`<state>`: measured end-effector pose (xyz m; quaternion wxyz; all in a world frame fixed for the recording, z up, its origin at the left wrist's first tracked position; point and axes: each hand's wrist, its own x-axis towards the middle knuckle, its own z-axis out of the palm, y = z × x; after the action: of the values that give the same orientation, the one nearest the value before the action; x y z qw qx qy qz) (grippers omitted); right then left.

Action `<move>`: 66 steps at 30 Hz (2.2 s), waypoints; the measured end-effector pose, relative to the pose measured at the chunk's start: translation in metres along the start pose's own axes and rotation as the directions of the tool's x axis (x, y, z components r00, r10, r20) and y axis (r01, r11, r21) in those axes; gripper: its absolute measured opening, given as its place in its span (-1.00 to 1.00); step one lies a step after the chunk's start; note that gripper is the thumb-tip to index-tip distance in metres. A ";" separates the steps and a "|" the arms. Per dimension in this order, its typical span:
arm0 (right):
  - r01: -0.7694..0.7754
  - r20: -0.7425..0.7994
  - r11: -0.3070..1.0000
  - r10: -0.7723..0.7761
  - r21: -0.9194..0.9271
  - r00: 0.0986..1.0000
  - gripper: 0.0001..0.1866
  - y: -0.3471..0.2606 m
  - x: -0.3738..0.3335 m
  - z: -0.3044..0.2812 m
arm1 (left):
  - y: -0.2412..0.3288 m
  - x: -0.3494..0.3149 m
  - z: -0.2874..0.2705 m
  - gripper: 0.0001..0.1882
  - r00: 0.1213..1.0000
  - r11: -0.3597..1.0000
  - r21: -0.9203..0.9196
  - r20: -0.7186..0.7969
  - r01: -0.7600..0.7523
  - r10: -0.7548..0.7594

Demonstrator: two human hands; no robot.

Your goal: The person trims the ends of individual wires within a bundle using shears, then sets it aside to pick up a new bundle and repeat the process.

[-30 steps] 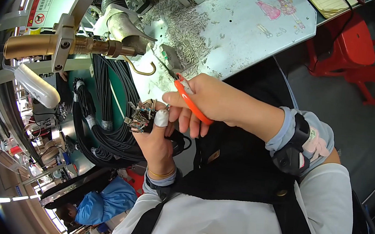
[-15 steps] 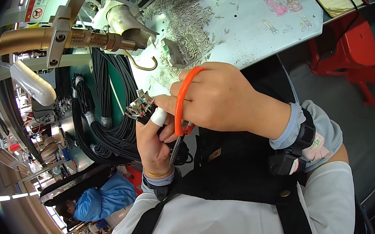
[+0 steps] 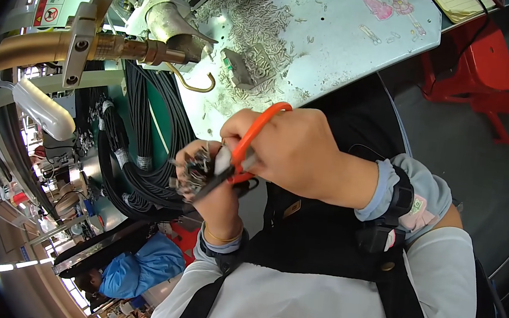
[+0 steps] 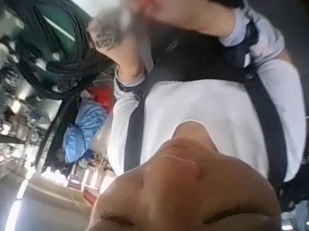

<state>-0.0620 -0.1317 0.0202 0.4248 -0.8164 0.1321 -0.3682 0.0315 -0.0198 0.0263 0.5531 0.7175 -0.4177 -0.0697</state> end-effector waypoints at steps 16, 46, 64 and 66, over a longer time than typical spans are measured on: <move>-0.331 0.329 0.935 0.355 -0.127 0.875 -0.69 -0.006 -0.007 -0.013 | 0.016 0.002 -0.004 -0.86 0.845 0.690 -0.530 0.101 0.493 -0.526; -0.469 0.037 0.854 0.474 0.225 0.880 -0.82 0.043 0.055 0.000 | -0.025 0.089 0.005 -0.81 0.653 0.444 -0.483 0.489 0.754 -0.578; -0.446 -0.006 0.832 0.475 0.330 0.880 -0.80 0.040 0.051 0.005 | -0.020 0.087 0.002 -0.77 0.661 0.441 -0.498 0.492 0.747 -0.566; -0.443 -0.007 0.820 0.477 0.362 0.879 -0.80 0.036 0.050 0.003 | -0.017 0.084 0.001 -0.78 0.664 0.440 -0.501 0.504 0.746 -0.552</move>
<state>-0.0218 -0.1779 0.0153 0.6322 -0.6527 0.2783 -0.3112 0.0938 -0.0764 0.0421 0.6392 0.5540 -0.1211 -0.5195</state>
